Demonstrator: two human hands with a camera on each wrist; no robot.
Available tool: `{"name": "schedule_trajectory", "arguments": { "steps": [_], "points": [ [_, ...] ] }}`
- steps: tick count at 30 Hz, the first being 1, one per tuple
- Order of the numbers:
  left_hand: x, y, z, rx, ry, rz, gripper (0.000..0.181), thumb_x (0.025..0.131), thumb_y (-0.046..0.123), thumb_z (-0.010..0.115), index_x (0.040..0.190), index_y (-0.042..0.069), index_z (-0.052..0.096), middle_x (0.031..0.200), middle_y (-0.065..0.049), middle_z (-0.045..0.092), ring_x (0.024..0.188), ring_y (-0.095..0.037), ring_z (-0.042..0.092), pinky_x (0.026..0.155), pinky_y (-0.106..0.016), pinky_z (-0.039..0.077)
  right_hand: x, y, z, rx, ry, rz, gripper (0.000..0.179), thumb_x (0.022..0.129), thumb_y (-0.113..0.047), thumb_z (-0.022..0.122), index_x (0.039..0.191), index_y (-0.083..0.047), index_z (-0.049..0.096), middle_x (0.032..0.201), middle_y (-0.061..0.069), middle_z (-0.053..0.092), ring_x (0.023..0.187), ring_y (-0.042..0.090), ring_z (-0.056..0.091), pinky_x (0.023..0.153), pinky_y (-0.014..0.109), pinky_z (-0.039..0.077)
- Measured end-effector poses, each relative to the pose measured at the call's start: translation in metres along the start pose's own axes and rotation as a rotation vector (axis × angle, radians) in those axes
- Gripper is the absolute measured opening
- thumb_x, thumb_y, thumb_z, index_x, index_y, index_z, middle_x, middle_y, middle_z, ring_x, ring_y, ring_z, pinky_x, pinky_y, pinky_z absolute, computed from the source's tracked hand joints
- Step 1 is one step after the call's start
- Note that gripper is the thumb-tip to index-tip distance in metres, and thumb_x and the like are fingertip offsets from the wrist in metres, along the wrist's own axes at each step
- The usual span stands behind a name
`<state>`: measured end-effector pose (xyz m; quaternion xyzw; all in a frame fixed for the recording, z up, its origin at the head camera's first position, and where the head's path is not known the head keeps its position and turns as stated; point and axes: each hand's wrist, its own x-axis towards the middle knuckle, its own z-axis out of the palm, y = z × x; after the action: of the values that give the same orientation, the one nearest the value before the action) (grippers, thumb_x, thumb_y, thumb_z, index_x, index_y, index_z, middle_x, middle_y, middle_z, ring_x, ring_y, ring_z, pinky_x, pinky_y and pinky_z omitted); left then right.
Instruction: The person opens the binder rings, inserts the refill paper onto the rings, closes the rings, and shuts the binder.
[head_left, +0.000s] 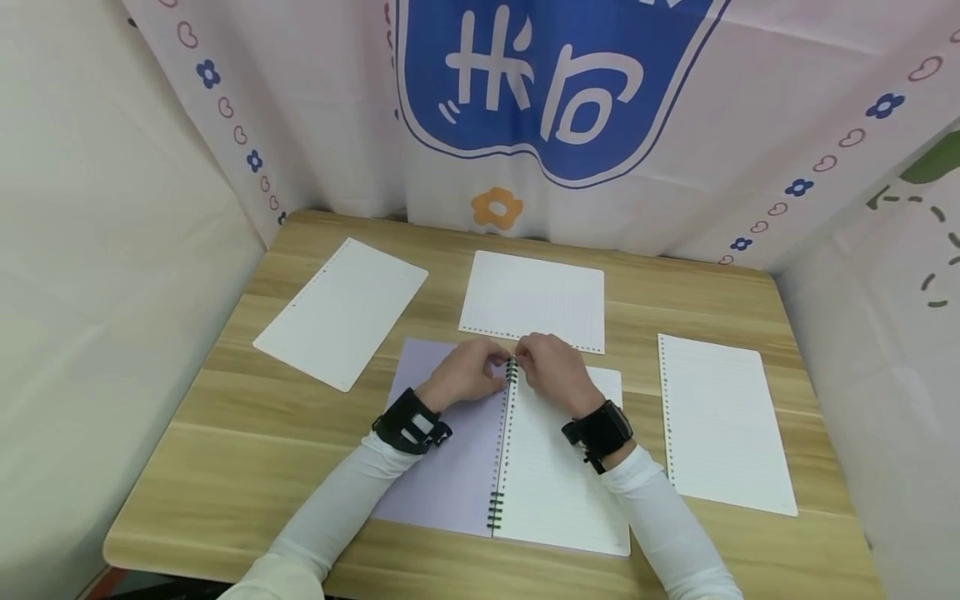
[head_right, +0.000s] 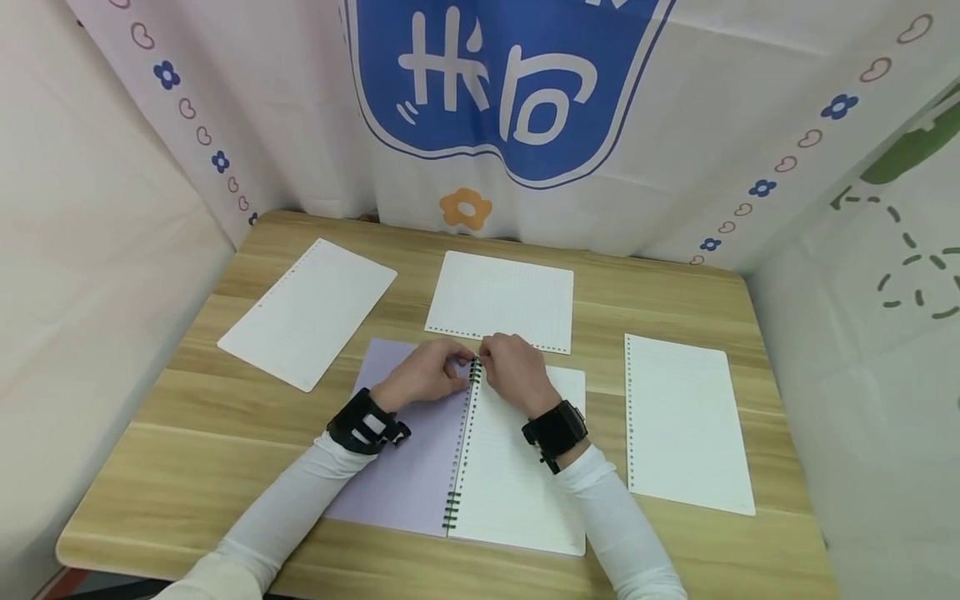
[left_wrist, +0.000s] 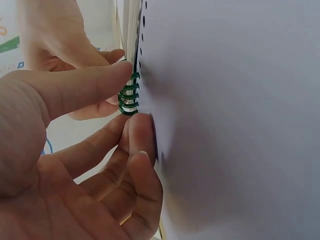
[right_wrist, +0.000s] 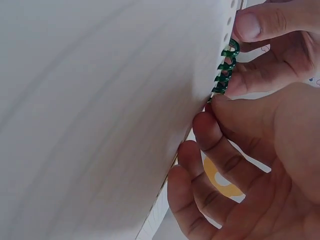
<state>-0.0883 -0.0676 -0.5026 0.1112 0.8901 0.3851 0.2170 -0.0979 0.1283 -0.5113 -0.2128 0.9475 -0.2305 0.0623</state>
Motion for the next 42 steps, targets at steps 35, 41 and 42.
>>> {"name": "schedule_trajectory", "arguments": {
  "steps": [35, 41, 42],
  "points": [
    [-0.007, 0.008, 0.012, 0.193, 0.133, -0.028, 0.009, 0.089, 0.017, 0.087, 0.091, 0.021, 0.079, 0.085, 0.008, 0.072, 0.077, -0.011, 0.065, 0.068, -0.031, 0.052, -0.027, -0.013, 0.001, 0.102, -0.024, -0.049, 0.009, 0.096, -0.010, 0.079, 0.105, -0.012, 0.082, 0.091, -0.003, 0.071, 0.079, 0.009, 0.061, 0.069, 0.027, 0.054],
    [-0.006, 0.009, 0.014, 0.188, 0.139, -0.017, 0.008, 0.089, 0.017, 0.087, 0.091, 0.020, 0.081, 0.083, 0.008, 0.073, 0.075, -0.009, 0.065, 0.067, -0.030, 0.052, -0.029, -0.006, 0.000, 0.145, -0.052, -0.052, 0.011, 0.097, -0.010, 0.078, 0.106, -0.014, 0.082, 0.093, -0.005, 0.071, 0.084, 0.008, 0.063, 0.075, 0.029, 0.055],
    [-0.006, 0.009, 0.014, 0.187, 0.143, -0.013, 0.007, 0.089, 0.017, 0.087, 0.091, 0.020, 0.081, 0.083, 0.008, 0.074, 0.074, -0.009, 0.065, 0.067, -0.030, 0.052, -0.029, -0.005, 0.000, 0.155, -0.058, -0.052, 0.011, 0.097, -0.010, 0.078, 0.107, -0.014, 0.082, 0.093, -0.005, 0.071, 0.085, 0.008, 0.063, 0.076, 0.029, 0.055]
  ]
}}
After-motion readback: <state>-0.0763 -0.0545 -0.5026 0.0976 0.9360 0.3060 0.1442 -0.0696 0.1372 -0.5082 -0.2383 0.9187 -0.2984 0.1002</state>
